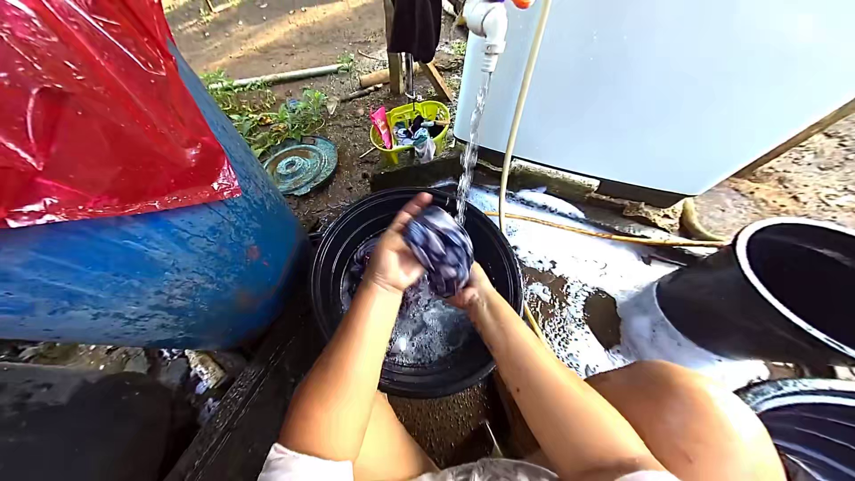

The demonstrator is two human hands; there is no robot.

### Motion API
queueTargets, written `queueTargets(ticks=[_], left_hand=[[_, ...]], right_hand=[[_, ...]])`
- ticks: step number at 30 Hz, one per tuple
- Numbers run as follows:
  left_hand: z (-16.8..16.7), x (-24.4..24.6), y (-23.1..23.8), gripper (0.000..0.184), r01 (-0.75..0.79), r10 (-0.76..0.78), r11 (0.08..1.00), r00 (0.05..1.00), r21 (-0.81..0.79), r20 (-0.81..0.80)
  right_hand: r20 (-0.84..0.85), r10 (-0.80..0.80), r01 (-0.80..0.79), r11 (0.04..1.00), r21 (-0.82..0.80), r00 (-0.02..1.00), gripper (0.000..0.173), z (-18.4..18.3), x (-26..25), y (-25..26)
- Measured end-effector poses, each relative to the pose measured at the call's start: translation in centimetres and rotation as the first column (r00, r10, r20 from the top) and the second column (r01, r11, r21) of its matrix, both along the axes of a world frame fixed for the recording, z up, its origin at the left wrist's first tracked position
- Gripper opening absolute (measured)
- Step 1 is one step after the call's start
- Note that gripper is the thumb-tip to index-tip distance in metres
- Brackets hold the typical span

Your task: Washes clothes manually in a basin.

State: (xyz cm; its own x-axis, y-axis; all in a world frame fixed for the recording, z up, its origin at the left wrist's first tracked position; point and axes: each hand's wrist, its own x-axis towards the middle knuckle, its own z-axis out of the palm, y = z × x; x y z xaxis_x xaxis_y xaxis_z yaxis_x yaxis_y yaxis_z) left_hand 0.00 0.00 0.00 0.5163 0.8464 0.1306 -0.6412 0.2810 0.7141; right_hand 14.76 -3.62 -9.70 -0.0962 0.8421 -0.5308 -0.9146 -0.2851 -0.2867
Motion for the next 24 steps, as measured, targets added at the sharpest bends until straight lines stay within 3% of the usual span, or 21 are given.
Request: queueTargets(ticks=[2,5,6,8,10,12,14,17,18,21,23,24], left_hand=[[-1.6,-1.8,2.9,0.056,-0.200,0.216,0.972,0.967,-0.123,0.134],[-5.2,-1.4,4.1,0.079,-0.345,0.360,0.884,0.933,-0.315,-0.012],[-6.0,-0.1,3.2,0.077,-0.352,0.351,0.864,0.934,-0.360,-0.071],[-5.0,2.2,0.0,0.055,-0.363,0.336,0.823,0.931,-0.437,-0.141],[-3.8,3.5,-0.8,0.056,-0.363,0.361,0.801,0.927,-0.477,-0.100],[-4.8,2.5,0.1,0.074,-0.307,0.333,0.885,0.943,-0.349,0.015],[-4.1,0.8,0.4,0.070,-0.275,0.278,0.934,0.960,-0.226,-0.022],[-2.9,0.2,-1.1,0.062,-0.232,0.189,0.957,0.955,-0.177,-0.229],[-2.9,0.4,-1.2,0.057,-0.190,0.147,0.970,0.954,-0.150,-0.262],[-3.8,1.0,-0.3,0.049,-0.191,0.172,0.980,0.954,-0.055,-0.246],[-3.7,1.8,1.2,0.036,-0.294,0.254,0.928,0.949,-0.228,-0.189],[-4.0,2.0,1.8,0.038,-0.305,0.255,0.886,0.949,-0.348,-0.183]], right_hand=[[-0.072,0.029,-0.028,0.999,0.017,0.997,0.062,3.3,0.0,0.3],[-0.090,0.018,-0.006,0.992,0.129,0.996,0.054,9.3,-2.0,1.2],[-0.102,-0.004,0.018,0.991,0.131,0.995,0.052,10.8,-3.0,1.6],[-0.128,-0.029,0.046,0.990,0.131,0.991,0.050,12.4,-4.5,2.1],[-0.141,0.002,0.029,0.976,0.218,0.990,0.053,11.5,-4.5,2.0],[-0.153,0.070,-0.014,0.941,0.338,0.986,0.060,8.8,-3.3,1.1],[-0.110,0.063,-0.035,0.969,0.244,0.992,0.067,6.0,-1.8,0.0],[0.056,0.137,-0.141,0.988,0.065,0.989,0.102,4.3,-1.4,-1.0],[0.044,0.121,-0.124,0.990,0.062,0.992,0.098,4.2,-1.3,-0.8],[0.007,-0.160,0.158,0.982,0.107,0.987,0.040,5.2,-0.7,0.6],[0.158,-0.350,0.304,0.917,0.257,0.923,0.022,6.6,-0.3,1.7],[0.271,-0.394,0.279,0.882,0.378,0.878,0.022,7.0,0.0,1.9]])
